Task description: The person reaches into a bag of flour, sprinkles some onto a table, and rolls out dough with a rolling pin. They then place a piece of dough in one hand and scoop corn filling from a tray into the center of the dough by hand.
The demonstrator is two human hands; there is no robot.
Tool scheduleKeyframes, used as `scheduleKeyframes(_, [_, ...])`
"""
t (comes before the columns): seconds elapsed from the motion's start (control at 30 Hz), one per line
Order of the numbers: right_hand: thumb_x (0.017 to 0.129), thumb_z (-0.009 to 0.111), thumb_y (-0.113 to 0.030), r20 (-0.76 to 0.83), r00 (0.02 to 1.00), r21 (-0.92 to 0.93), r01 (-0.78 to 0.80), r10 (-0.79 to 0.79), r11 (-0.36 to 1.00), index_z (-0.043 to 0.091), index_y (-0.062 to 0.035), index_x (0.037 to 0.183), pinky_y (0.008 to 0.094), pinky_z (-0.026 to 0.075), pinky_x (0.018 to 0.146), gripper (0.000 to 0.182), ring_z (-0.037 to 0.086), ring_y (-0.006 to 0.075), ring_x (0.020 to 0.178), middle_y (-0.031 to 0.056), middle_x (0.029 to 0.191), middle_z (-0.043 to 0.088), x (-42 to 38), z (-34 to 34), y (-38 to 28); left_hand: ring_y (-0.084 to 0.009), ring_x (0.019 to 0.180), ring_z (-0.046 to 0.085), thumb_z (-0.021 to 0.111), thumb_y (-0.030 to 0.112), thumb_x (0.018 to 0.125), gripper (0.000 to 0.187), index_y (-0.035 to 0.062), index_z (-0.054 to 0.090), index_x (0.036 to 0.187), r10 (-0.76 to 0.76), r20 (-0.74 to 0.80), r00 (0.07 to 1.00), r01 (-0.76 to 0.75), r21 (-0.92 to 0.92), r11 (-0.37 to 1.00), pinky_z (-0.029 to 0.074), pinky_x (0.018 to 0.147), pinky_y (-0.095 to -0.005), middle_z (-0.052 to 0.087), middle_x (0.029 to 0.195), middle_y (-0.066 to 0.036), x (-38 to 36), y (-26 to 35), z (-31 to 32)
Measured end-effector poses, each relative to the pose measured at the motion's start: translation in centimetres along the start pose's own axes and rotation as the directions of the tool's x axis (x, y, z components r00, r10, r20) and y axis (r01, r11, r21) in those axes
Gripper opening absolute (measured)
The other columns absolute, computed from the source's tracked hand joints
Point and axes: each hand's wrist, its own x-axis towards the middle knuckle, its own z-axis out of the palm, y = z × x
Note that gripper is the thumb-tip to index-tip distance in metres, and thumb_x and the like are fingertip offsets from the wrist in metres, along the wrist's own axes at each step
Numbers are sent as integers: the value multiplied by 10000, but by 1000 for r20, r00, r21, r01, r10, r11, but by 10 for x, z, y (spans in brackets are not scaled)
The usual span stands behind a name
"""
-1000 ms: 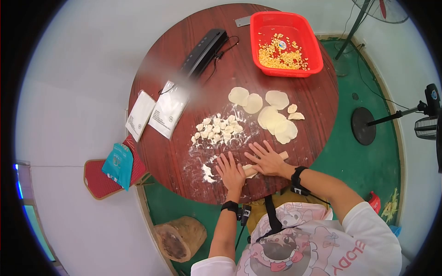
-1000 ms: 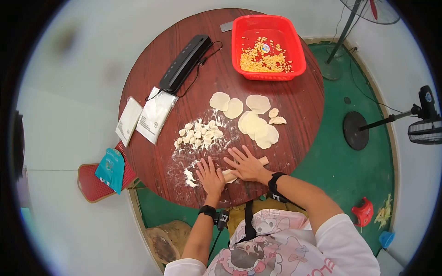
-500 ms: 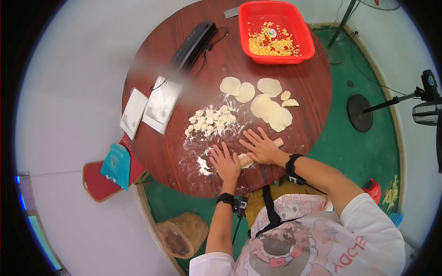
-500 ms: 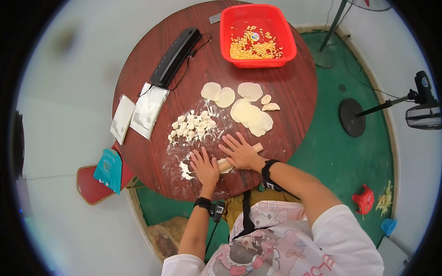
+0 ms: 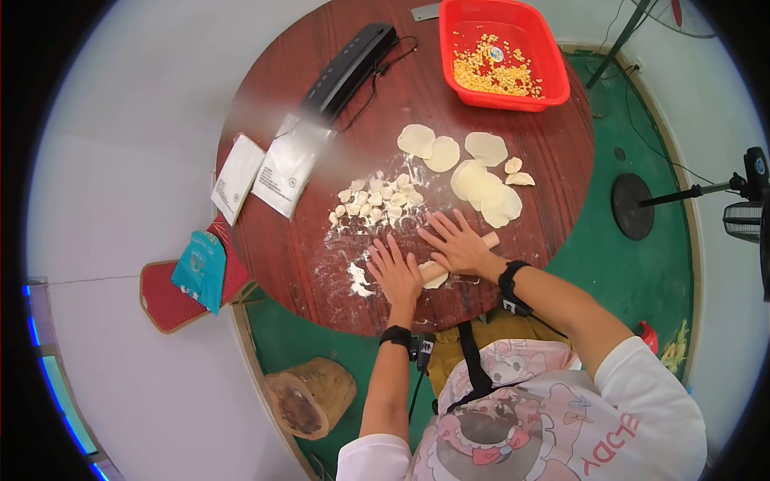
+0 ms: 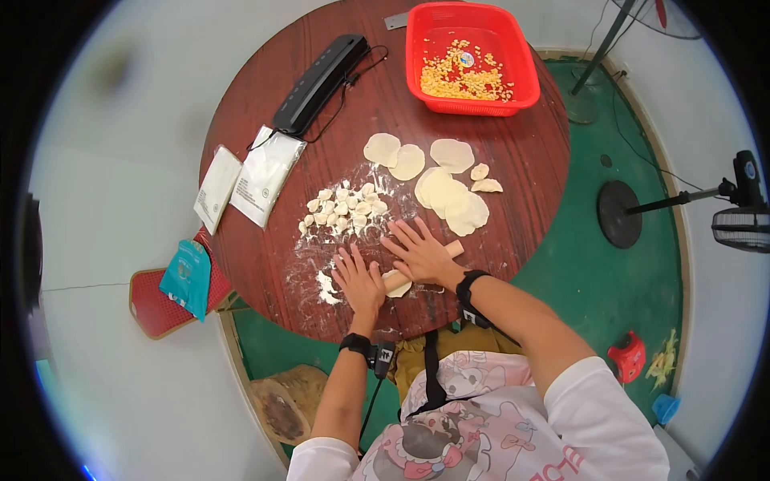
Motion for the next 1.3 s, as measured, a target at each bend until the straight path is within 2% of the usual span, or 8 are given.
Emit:
scheduleKeyframes(0.17, [797, 482, -264, 17, 1000, -94, -9, 11, 996, 360, -117, 1334, 515, 137, 1061, 571, 232, 305, 1314, 169, 1411, 274, 21, 1, 8, -392, 1327, 142, 353, 315, 910, 565, 49, 231, 1393, 31, -44, 999, -33, -33, 999, 88, 1059, -518, 210, 1426, -219, 22, -7, 4])
scheduleKeyframes(0.4, [787, 475, -235, -5, 999, -81, -42, 42, 996, 375, -107, 1322, 517, 131, 1062, 559, 249, 306, 1303, 168, 1403, 288, 22, 3, 10, -399, 1325, 141, 353, 351, 916, 566, 53, 252, 1387, -56, -45, 997, 56, -4, 998, 85, 1063, -513, 214, 1421, -227, 24, -7, 8])
scheduleKeyframes(0.5, [808, 473, -269, -16, 1000, -23, 2, -2, 1000, 388, -90, 1310, 516, 131, 1061, 539, 266, 316, 1292, 179, 1382, 314, -3, 3, -1, -408, 1320, 149, 354, 359, 914, 568, 53, 260, 1384, -51, -14, 999, 51, 25, 998, 96, 1056, -521, 226, 1416, -230, -5, -3, 4])
scheduleKeyframes(0.7, [862, 454, -368, 68, 997, -16, -39, 40, 999, 408, -75, 1296, 522, 158, 1042, 526, 286, 336, 1275, 196, 1359, 338, -45, 3, -20, -422, 1306, 178, 329, 336, 920, 542, 41, 287, 1372, -15, 2, 1000, 15, 9, 1000, 118, 1040, -545, 259, 1403, -229, -48, 2, 7])
scheduleKeyframes(0.93, [859, 456, -342, 16, 999, -45, -51, 51, 998, 380, -91, 1316, 526, 142, 1047, 527, 269, 328, 1290, 180, 1398, 289, 9, -1, -4, -413, 1311, 167, 315, 338, 927, 559, 31, 233, 1387, -84, -3, 996, 83, -90, 992, 102, 1047, -539, 235, 1417, -216, 0, -3, 3])
scheduleKeyframes(1.0, [856, 459, -322, -27, 999, -56, -25, 23, 998, 369, -106, 1325, 524, 135, 1053, 524, 254, 321, 1301, 175, 1408, 271, 25, 0, 4, -405, 1318, 159, 315, 333, 929, 559, 23, 228, 1386, -97, -62, 993, 90, -106, 990, 95, 1053, -529, 228, 1420, -217, 18, -7, 4])
scheduleKeyframes(1.13, [848, 466, -289, -67, 997, -56, -48, 44, 997, 360, -112, 1329, 521, 130, 1057, 523, 248, 317, 1304, 172, 1409, 271, 48, 4, 13, -395, 1321, 160, 326, 323, 928, 559, 18, 222, 1385, -32, -148, 988, 11, -145, 989, 98, 1058, -517, 230, 1418, -219, 44, -14, 7])
scheduleKeyframes(1.3, [844, 467, -291, -16, 999, -62, -50, 49, 997, 349, -112, 1337, 525, 133, 1054, 538, 252, 322, 1300, 172, 1405, 277, 32, 2, 6, -407, 1317, 158, 321, 324, 931, 551, 13, 238, 1378, -132, -83, 988, 122, -118, 986, 91, 1056, -526, 231, 1416, -222, 25, -6, 7])
